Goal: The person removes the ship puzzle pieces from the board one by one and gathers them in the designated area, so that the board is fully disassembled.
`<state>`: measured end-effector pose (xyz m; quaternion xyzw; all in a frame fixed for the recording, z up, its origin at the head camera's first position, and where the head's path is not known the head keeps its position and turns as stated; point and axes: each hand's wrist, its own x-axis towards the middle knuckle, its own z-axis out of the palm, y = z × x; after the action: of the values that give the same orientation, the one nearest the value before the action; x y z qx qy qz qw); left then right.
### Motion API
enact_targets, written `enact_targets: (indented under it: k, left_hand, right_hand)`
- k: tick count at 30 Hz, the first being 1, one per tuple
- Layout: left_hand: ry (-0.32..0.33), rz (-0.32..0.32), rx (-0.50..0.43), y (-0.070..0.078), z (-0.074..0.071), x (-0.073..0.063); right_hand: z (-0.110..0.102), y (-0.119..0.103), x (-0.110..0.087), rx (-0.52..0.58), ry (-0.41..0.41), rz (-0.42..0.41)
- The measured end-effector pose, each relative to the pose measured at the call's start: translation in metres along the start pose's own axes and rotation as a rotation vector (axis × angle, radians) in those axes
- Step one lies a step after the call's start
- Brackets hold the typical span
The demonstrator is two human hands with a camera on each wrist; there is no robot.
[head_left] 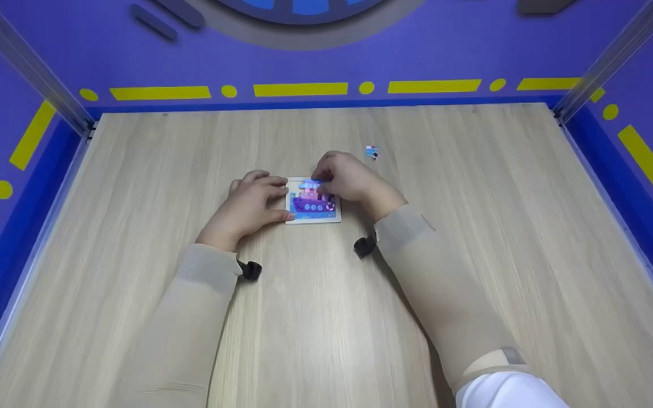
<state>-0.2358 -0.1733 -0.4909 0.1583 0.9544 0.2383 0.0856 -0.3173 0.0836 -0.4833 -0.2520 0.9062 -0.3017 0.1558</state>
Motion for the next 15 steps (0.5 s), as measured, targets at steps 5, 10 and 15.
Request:
enact_targets:
  k: [5,10,15]
  left_hand:
    - [0.000,0.000,-0.003,0.0000,-0.0007,-0.0001]
    - [-0.002,0.000,-0.003,-0.0009,-0.0002,0.0002]
    - [-0.001,-0.003,-0.010,-0.0015,0.0006,0.0002]
  right_hand:
    - [0.0002,0.0025,0.0013,0.056,0.016,-0.014]
    - [0.0011,0.0036,0.0012,0.132,0.032,0.007]
    - [0.0009,0.0028,0.0008,0.167,0.047,0.016]
